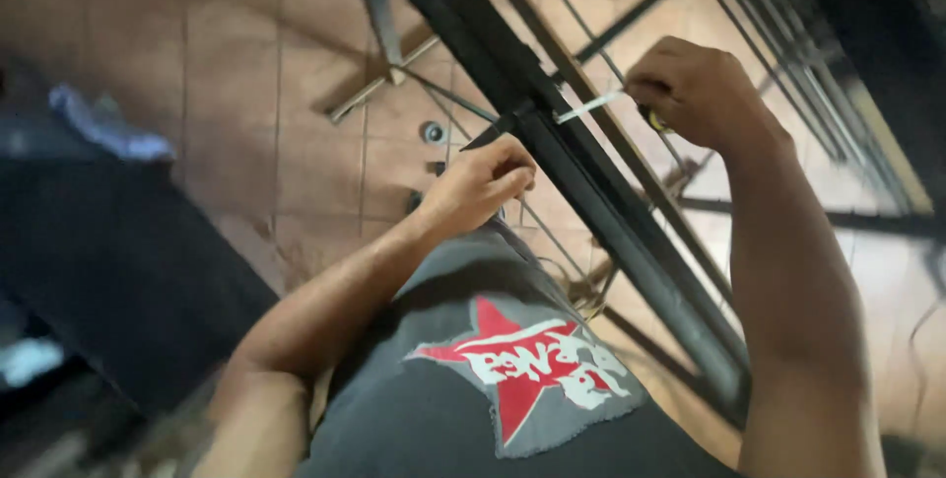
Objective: The person assembles a metal frame by positioning metal bars, measuring with a tape measure, and securing them with pliers and a metal rod. The person repeatedly adjusts the bars and checks alignment throughout the process.
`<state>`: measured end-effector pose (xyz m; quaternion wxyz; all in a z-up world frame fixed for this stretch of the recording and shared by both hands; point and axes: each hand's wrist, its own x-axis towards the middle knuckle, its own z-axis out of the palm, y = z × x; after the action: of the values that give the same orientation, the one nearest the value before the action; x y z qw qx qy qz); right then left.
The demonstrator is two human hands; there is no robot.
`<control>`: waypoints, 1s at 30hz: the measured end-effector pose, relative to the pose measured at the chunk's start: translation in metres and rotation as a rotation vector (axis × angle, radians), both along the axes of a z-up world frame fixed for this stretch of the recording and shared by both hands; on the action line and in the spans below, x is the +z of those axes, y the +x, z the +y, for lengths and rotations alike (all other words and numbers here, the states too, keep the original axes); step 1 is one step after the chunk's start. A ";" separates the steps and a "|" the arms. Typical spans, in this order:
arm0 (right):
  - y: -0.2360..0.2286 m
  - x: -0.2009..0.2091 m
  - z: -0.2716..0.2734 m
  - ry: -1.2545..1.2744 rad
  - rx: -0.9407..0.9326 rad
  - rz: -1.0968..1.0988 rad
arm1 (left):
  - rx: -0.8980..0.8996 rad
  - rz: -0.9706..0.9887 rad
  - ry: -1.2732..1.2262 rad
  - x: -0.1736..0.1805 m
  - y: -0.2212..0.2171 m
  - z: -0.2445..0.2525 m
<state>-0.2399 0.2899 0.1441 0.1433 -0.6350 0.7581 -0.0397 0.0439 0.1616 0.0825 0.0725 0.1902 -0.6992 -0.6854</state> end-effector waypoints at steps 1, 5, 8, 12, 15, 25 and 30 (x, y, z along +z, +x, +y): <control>-0.004 0.001 -0.006 0.041 -0.017 -0.018 | 0.008 -0.040 -0.062 -0.003 -0.004 0.001; -0.037 -0.018 -0.012 -0.193 0.241 -0.004 | 0.081 -0.077 -0.124 -0.005 -0.021 0.007; -0.041 -0.014 -0.019 -0.180 0.245 -0.132 | 0.128 -0.241 -0.148 0.001 -0.034 0.016; -0.062 -0.027 -0.026 -0.241 0.393 -0.129 | 0.228 -0.269 -0.188 -0.001 -0.051 0.025; -0.075 -0.032 -0.026 -0.204 0.366 -0.167 | 0.321 -0.270 -0.193 0.002 -0.068 0.031; -0.083 -0.027 -0.040 -0.179 0.461 -0.126 | 0.430 -0.344 -0.340 0.003 -0.091 0.027; -0.086 -0.027 -0.032 -0.258 0.441 -0.208 | 0.416 -0.317 -0.326 0.011 -0.073 0.015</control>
<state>-0.3254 0.2578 0.1171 0.1434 -0.7903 0.5713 -0.1688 -0.0286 0.1763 0.0934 0.1308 0.4197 -0.7485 -0.4965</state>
